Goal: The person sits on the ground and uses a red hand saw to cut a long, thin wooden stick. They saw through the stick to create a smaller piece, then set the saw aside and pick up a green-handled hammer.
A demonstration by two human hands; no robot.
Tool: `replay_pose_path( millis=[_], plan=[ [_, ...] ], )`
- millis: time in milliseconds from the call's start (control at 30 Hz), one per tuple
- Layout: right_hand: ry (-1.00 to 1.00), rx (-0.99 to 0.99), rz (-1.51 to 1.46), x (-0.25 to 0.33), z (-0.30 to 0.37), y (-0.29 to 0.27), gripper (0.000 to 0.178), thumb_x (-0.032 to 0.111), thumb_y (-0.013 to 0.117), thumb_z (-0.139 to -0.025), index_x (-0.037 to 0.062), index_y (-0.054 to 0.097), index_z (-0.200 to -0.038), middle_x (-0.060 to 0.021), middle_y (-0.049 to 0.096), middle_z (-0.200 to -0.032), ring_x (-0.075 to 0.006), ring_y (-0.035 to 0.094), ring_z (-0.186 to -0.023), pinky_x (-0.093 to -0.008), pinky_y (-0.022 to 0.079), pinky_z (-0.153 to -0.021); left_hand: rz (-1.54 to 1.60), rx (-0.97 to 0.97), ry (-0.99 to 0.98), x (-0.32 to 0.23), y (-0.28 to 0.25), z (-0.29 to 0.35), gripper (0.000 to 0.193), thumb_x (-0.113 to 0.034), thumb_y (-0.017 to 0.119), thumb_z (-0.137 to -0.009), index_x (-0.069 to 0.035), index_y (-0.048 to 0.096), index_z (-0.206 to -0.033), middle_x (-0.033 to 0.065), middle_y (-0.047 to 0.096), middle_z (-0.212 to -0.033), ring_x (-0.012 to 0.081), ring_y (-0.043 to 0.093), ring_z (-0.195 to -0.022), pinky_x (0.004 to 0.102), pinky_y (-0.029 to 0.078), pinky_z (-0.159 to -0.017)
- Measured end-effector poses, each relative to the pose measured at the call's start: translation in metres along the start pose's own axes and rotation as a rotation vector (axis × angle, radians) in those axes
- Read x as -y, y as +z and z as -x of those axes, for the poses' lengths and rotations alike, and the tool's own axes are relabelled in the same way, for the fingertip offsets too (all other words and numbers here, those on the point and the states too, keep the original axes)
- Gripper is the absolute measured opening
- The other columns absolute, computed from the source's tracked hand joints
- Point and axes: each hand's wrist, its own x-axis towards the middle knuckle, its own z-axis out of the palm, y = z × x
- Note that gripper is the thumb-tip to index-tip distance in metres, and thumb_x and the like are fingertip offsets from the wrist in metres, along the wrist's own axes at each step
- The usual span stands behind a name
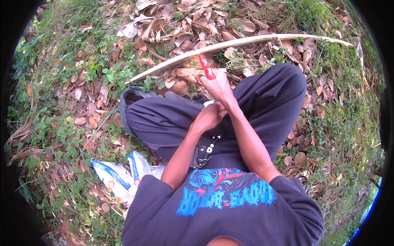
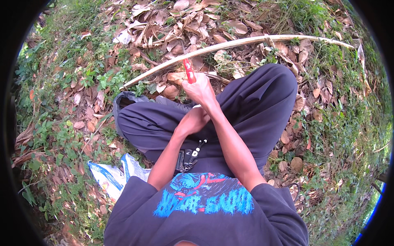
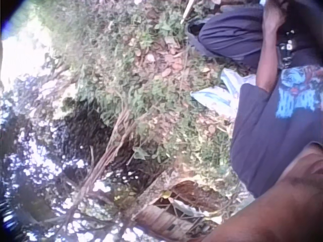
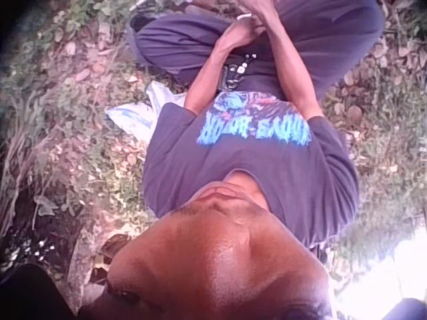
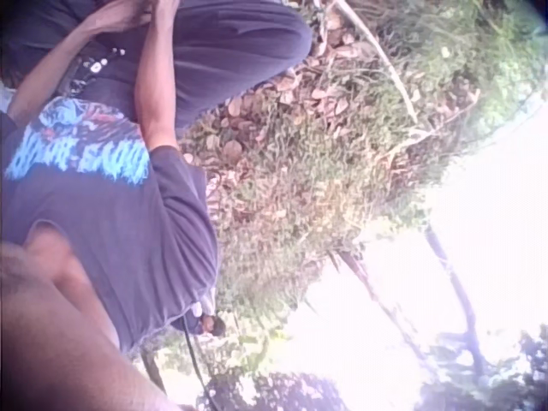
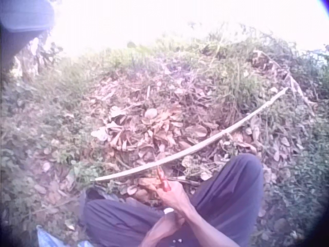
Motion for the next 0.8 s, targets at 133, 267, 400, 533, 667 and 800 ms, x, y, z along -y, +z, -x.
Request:
replay_pose_path(
  millis=[133,267,400,533,667,800],
  plan=[
    [-0.029,-0.012,-0.002,-0.007,0.005,0.010,0.024,0.019,0.060,-0.080,-0.0016,0.050,-0.071,-0.0056,0.045,-0.057,-0.0137,0.042,-0.054,-0.0350,0.039,-0.053,-0.018,-0.044,0.254,0.016,0.012,0.020,0.027,-0.013,0.062,-0.086,0.007,0.065,-0.104,0.0284,0.065,-0.109,0.0423,0.060,-0.109,0.0463,0.046,-0.096],
    [-0.023,-0.027,0.008,-0.023,0.013,0.010,0.026,0.021,0.060,-0.079,-0.0032,0.052,-0.072,-0.0150,0.049,-0.059,-0.0236,0.046,-0.054,-0.0390,0.043,-0.057,0.072,0.033,0.229,0.018,-0.007,0.008,0.032,-0.013,0.064,-0.085,0.006,0.066,-0.109,0.0252,0.067,-0.111,0.0385,0.061,-0.111,0.0425,0.046,-0.100],
    [-0.015,-0.051,0.025,-0.035,0.017,-0.003,0.026,0.020,0.060,-0.079,-0.0057,0.054,-0.074,-0.0212,0.052,-0.060,-0.0296,0.049,-0.053,-0.0426,0.045,-0.058,0.137,0.075,0.194,0.029,-0.042,-0.002,0.030,-0.013,0.067,-0.084,0.003,0.068,-0.109,0.0214,0.070,-0.103,0.0292,0.066,-0.105,0.0387,0.049,-0.096],
    [-0.032,-0.097,-0.005,-0.038,0.019,-0.003,0.024,0.016,0.059,-0.080,-0.0063,0.053,-0.073,-0.0206,0.049,-0.058,-0.0244,0.046,-0.051,-0.0422,0.043,-0.055,-0.110,-0.154,0.004,0.078,-0.121,-0.054,0.048,-0.028,0.070,-0.082,0.001,0.063,-0.120,0.0207,0.068,-0.113,0.0296,0.066,-0.105,0.0373,0.050,-0.094],
    [-0.075,-0.102,0.028,-0.039,0.025,0.005,0.022,0.013,0.059,-0.081,-0.0062,0.052,-0.072,-0.0206,0.048,-0.057,-0.0263,0.044,-0.049,-0.0421,0.043,-0.053,-0.531,-0.644,0.078,0.143,-0.159,-0.114,0.067,-0.044,0.068,-0.085,-0.006,0.053,-0.138,0.0173,0.056,-0.134,0.0339,0.051,-0.126,0.0450,0.039,-0.106],
    [-0.086,-0.114,0.051,-0.033,0.030,0.013,0.020,0.012,0.059,-0.082,-0.0052,0.055,-0.073,-0.0239,0.054,-0.060,-0.0378,0.055,-0.051,-0.0435,0.045,-0.053,-0.543,-0.637,-0.050,0.215,-0.132,-0.152,0.070,-0.054,0.059,-0.090,-0.009,0.050,-0.142,0.0174,0.051,-0.142,0.0370,0.043,-0.134,0.0523,0.030,-0.112]
  ],
)
